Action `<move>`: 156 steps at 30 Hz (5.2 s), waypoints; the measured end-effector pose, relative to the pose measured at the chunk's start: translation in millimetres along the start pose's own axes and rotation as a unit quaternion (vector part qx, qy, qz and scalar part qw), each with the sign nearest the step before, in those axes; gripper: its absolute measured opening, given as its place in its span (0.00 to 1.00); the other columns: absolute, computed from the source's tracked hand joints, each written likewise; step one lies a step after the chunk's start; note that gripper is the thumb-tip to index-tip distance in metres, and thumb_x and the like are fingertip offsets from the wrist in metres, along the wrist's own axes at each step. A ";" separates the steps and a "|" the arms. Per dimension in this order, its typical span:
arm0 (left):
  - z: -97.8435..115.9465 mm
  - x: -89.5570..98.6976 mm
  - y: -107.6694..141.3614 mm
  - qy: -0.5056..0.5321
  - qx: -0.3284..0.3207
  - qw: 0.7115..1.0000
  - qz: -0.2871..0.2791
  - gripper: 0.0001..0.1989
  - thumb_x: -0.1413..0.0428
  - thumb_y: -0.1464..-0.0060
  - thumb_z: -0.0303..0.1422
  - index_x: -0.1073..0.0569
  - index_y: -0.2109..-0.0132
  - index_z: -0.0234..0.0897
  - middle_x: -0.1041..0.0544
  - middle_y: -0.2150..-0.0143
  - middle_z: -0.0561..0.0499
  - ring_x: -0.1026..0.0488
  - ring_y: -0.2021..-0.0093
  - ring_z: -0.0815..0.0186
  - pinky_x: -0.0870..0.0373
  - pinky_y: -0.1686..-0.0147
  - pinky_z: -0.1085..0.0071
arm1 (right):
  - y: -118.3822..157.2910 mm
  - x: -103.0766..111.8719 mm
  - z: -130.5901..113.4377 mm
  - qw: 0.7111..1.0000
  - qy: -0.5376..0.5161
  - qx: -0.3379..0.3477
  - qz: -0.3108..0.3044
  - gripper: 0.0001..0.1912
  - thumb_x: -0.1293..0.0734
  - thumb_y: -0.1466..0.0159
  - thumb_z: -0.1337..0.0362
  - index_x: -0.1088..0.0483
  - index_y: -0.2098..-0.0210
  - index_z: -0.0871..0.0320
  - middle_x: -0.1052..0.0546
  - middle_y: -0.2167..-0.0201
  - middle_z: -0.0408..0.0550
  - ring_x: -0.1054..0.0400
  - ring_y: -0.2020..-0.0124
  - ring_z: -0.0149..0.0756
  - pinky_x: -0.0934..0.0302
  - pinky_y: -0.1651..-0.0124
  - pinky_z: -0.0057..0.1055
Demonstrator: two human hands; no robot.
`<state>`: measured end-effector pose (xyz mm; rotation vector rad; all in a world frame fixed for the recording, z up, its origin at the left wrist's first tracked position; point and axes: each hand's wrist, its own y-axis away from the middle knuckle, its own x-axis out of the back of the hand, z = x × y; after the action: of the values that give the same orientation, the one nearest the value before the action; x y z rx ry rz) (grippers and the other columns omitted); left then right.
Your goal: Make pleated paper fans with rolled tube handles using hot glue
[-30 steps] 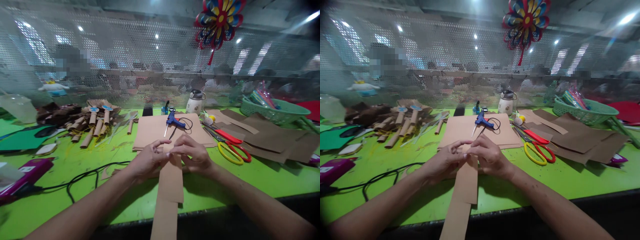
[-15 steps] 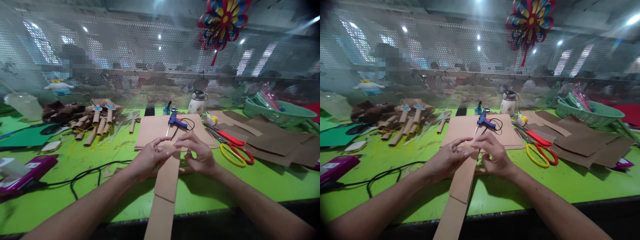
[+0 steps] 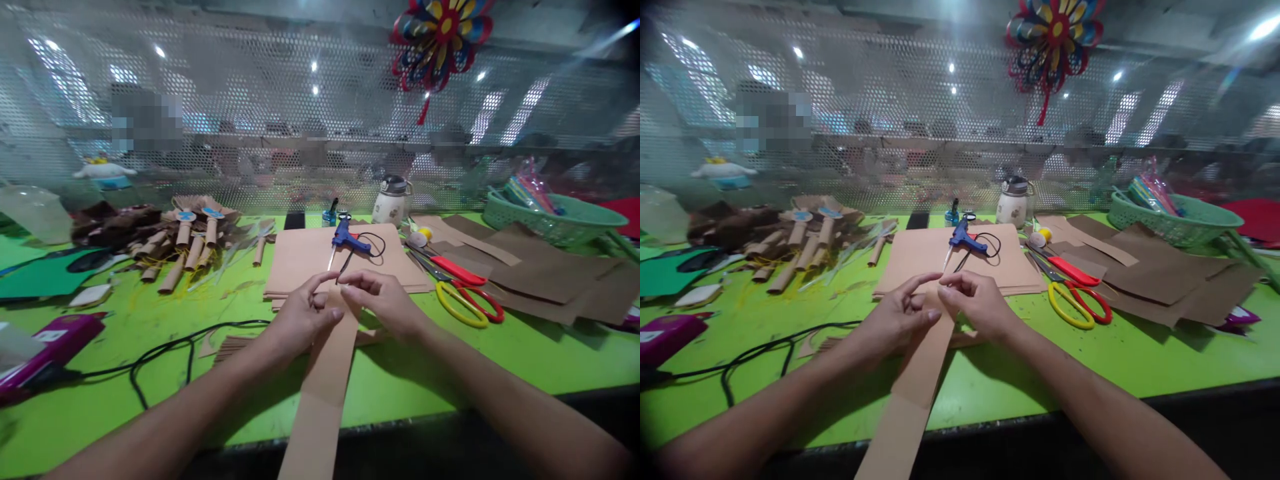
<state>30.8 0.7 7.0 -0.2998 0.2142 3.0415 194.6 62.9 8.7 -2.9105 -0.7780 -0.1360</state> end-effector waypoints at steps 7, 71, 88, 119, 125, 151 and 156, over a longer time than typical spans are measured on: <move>-1.3 0.7 -1.9 0.005 0.012 1.000 -0.004 0.40 0.30 0.59 0.32 0.37 0.39 0.37 0.20 0.67 0.48 0.22 0.70 0.61 0.26 0.70 0.67 | -0.2 2.5 5.5 0.999 -0.051 -0.002 0.009 0.14 0.26 0.46 0.61 0.24 0.61 0.59 0.24 0.71 0.43 0.33 0.71 0.30 0.39 0.65 0.29; -1.1 1.4 2.9 -0.036 0.064 0.994 -0.078 0.21 0.42 0.43 0.46 0.25 0.58 0.28 0.19 0.67 0.37 0.22 0.70 0.61 0.27 0.69 0.68 | -11.4 12.4 10.0 0.986 -0.140 0.054 0.075 0.16 0.27 0.43 0.53 0.24 0.62 0.60 0.23 0.69 0.46 0.32 0.69 0.33 0.33 0.64 0.32; 2.0 -0.4 5.7 0.021 0.088 0.993 -0.077 0.19 0.47 0.39 0.43 0.26 0.53 0.30 0.19 0.60 0.35 0.20 0.65 0.57 0.24 0.63 0.62 | -10.9 12.2 9.8 0.987 -0.143 0.042 0.067 0.20 0.25 0.46 0.59 0.24 0.55 0.58 0.23 0.70 0.44 0.32 0.70 0.32 0.33 0.65 0.31; 13.9 1.0 13.9 -0.071 0.089 0.990 -0.079 0.25 0.42 0.46 0.51 0.24 0.54 0.32 0.20 0.64 0.42 0.26 0.68 0.62 0.35 0.69 0.70 | -8.2 11.7 10.5 0.979 -0.186 0.076 0.013 0.16 0.27 0.42 0.54 0.20 0.58 0.56 0.21 0.65 0.46 0.31 0.66 0.32 0.34 0.61 0.30; 18.6 13.8 17.7 -0.047 0.108 0.977 -0.176 0.25 0.35 0.51 0.46 0.27 0.50 0.35 0.21 0.55 0.41 0.25 0.60 0.60 0.31 0.60 0.66 | -5.2 10.7 6.3 0.990 -0.123 0.062 0.005 0.17 0.24 0.47 0.60 0.21 0.58 0.57 0.21 0.69 0.45 0.32 0.71 0.30 0.34 0.64 0.32; 11.1 0.3 9.1 0.003 0.089 0.988 -0.126 0.07 0.36 0.50 0.28 0.21 0.64 0.28 0.18 0.66 0.41 0.21 0.65 0.60 0.26 0.57 0.65 | 10.3 8.4 -11.9 0.996 0.002 0.080 -0.036 0.16 0.30 0.40 0.52 0.25 0.70 0.60 0.28 0.74 0.44 0.36 0.71 0.32 0.38 0.65 0.30; 11.5 2.6 10.4 0.017 0.094 0.984 -0.148 0.11 0.36 0.50 0.31 0.21 0.60 0.28 0.19 0.63 0.40 0.21 0.63 0.61 0.27 0.55 0.64 | 8.7 9.0 -9.3 0.997 -0.026 0.055 -0.041 0.14 0.27 0.44 0.57 0.23 0.63 0.61 0.24 0.71 0.45 0.33 0.71 0.31 0.36 0.65 0.30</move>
<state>25.1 -7.8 18.9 -0.3354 0.4160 2.7000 206.2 58.5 18.1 -2.7902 -0.8839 -0.0255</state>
